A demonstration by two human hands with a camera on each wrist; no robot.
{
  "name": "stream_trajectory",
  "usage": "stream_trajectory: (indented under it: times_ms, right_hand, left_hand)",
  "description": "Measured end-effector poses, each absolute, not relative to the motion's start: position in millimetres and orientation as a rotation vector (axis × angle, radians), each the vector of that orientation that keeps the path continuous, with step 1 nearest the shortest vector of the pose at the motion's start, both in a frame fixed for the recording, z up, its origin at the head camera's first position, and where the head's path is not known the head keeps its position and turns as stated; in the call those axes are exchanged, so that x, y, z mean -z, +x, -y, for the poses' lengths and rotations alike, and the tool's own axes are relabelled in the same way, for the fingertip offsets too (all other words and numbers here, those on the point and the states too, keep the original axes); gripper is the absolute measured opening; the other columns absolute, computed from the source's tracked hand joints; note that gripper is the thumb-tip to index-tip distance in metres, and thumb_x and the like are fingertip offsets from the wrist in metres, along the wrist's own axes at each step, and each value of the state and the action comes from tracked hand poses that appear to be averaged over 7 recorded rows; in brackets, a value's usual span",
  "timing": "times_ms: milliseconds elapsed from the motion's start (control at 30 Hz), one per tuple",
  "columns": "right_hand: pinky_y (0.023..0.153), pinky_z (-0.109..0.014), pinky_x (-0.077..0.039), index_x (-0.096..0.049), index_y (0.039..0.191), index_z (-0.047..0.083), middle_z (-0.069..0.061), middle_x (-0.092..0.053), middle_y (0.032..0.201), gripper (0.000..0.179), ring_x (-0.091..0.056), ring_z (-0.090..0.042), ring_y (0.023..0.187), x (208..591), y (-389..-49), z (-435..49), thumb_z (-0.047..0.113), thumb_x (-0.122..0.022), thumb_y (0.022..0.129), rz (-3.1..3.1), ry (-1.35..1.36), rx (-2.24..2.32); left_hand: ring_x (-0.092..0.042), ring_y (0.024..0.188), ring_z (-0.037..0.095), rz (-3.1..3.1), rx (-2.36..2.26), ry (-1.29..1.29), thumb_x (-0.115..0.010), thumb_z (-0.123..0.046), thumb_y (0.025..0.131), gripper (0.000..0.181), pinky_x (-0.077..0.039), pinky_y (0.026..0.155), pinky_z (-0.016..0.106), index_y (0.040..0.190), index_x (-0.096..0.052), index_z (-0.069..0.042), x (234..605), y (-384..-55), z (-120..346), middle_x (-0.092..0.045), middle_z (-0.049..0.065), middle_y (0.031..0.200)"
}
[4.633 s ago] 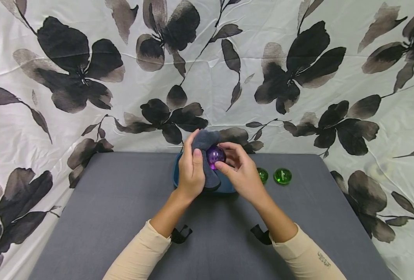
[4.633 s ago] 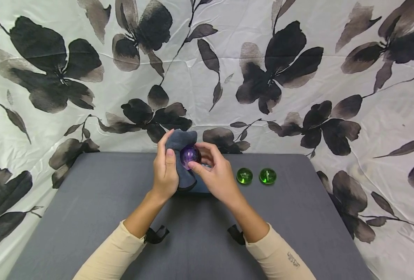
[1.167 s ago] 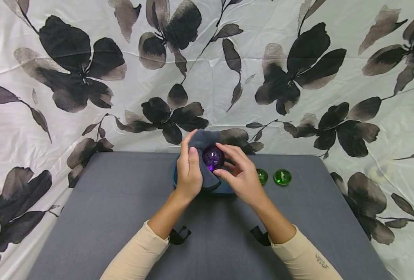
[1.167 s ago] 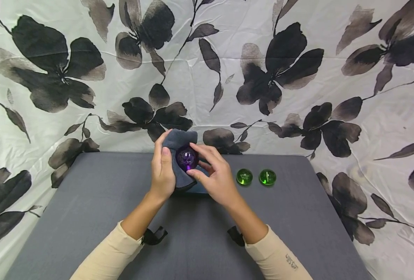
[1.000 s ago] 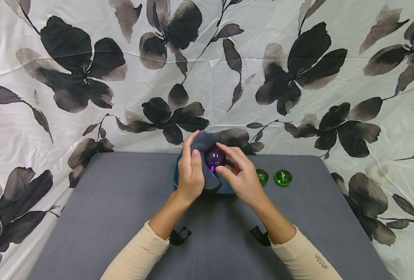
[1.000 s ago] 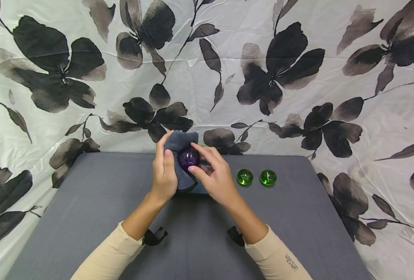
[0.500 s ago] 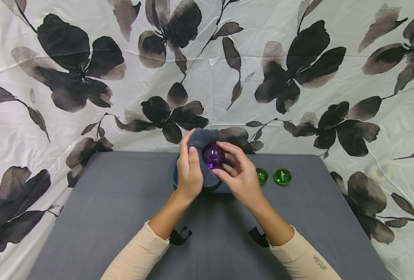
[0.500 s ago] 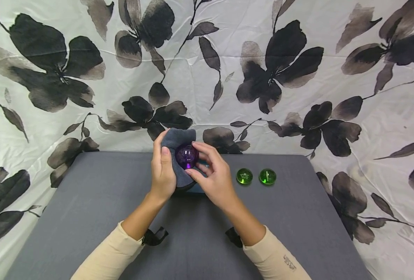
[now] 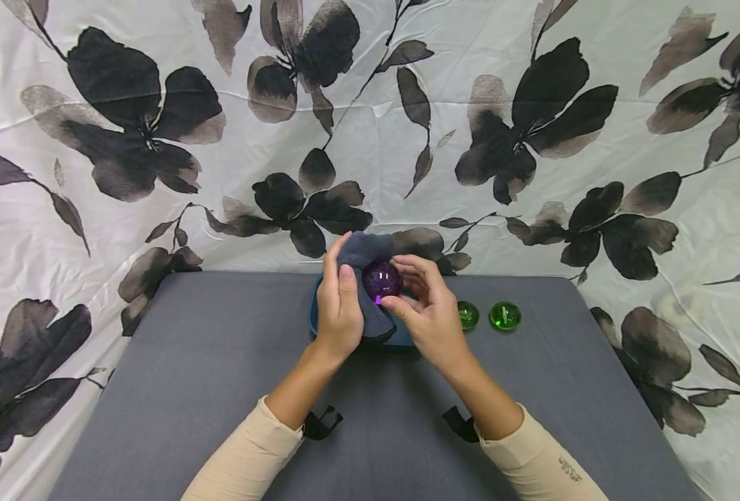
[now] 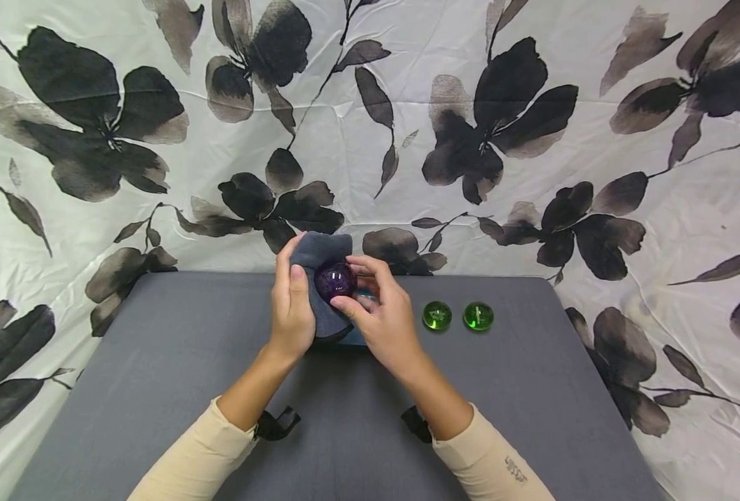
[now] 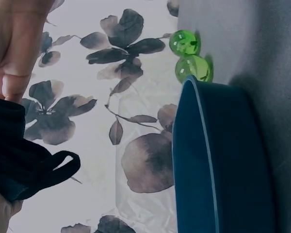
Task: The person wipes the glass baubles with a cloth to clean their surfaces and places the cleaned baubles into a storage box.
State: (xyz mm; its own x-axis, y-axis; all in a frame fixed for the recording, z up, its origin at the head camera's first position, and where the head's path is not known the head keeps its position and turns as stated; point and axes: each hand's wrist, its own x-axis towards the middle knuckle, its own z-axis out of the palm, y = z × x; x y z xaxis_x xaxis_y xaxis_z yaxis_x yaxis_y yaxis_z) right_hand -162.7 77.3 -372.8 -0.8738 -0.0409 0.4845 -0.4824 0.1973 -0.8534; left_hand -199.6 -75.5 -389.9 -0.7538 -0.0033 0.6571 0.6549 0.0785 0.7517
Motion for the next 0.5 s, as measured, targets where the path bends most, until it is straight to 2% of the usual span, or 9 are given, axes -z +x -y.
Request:
stream_trajectory:
  times_ms: [167, 200, 233, 333, 500]
  right_hand:
    - [0.093, -0.027, -0.058, -0.051, 0.138, -0.006, -0.022, -0.055, 0.142, 0.061, -0.063, -0.018, 0.117, 374.8, -161.0, -72.6, -0.017, -0.075, 0.083, 2.02, 0.556, -1.824]
    - [0.093, -0.027, -0.057, -0.052, 0.139, -0.007, -0.023, -0.054, 0.142, 0.063, -0.063, -0.016, 0.117, 374.6, -161.2, -72.3, -0.019, -0.075, 0.082, 2.015, 0.575, -1.818]
    - [0.093, -0.027, -0.057, -0.053, 0.139, -0.007, -0.023, -0.054, 0.143, 0.065, -0.063, -0.016, 0.116, 374.0, -161.5, -72.2, -0.021, -0.075, 0.08, 2.013, 0.591, -1.806]
    - [0.092, -0.024, -0.057, -0.057, 0.141, -0.003, -0.02, -0.057, 0.141, 0.066, -0.063, -0.016, 0.115, 371.3, -162.4, -73.4, -0.017, -0.077, 0.08, 2.047, 0.601, -1.738]
    - [0.089, -0.02, -0.057, -0.062, 0.143, 0.011, -0.011, -0.064, 0.134, 0.059, -0.066, -0.018, 0.11, 366.1, -163.8, -76.9, 0.002, -0.08, 0.087, 2.181, 0.534, -1.574]
  left_hand:
    - [-0.058, 0.121, 0.02, 1.862, 1.751, -0.609, -0.027, -0.038, 0.114, 0.053, -0.046, 0.104, 0.037, 0.154, -0.038, -0.004, 389.8, -200.5, 76.1, -0.065, 0.017, 0.127]
    - [-0.058, 0.122, 0.02, 1.861, 1.753, -0.605, -0.026, -0.038, 0.114, 0.054, -0.047, 0.104, 0.037, 0.154, -0.038, -0.004, 389.2, -200.6, 76.2, -0.063, 0.016, 0.134]
    - [-0.058, 0.121, 0.019, 1.861, 1.756, -0.603, -0.026, -0.039, 0.114, 0.054, -0.047, 0.103, 0.036, 0.154, -0.038, -0.005, 388.7, -200.8, 76.3, -0.063, 0.016, 0.134]
    - [-0.058, 0.122, 0.019, 1.863, 1.762, -0.611, -0.025, -0.043, 0.114, 0.056, -0.047, 0.104, 0.035, 0.154, -0.038, -0.007, 387.2, -200.5, 76.5, -0.062, 0.015, 0.135]
    - [-0.06, 0.124, 0.022, 1.867, 1.743, -0.642, -0.025, -0.047, 0.113, 0.059, -0.047, 0.106, 0.037, 0.155, -0.037, -0.007, 386.5, -199.7, 77.5, -0.062, 0.015, 0.138]
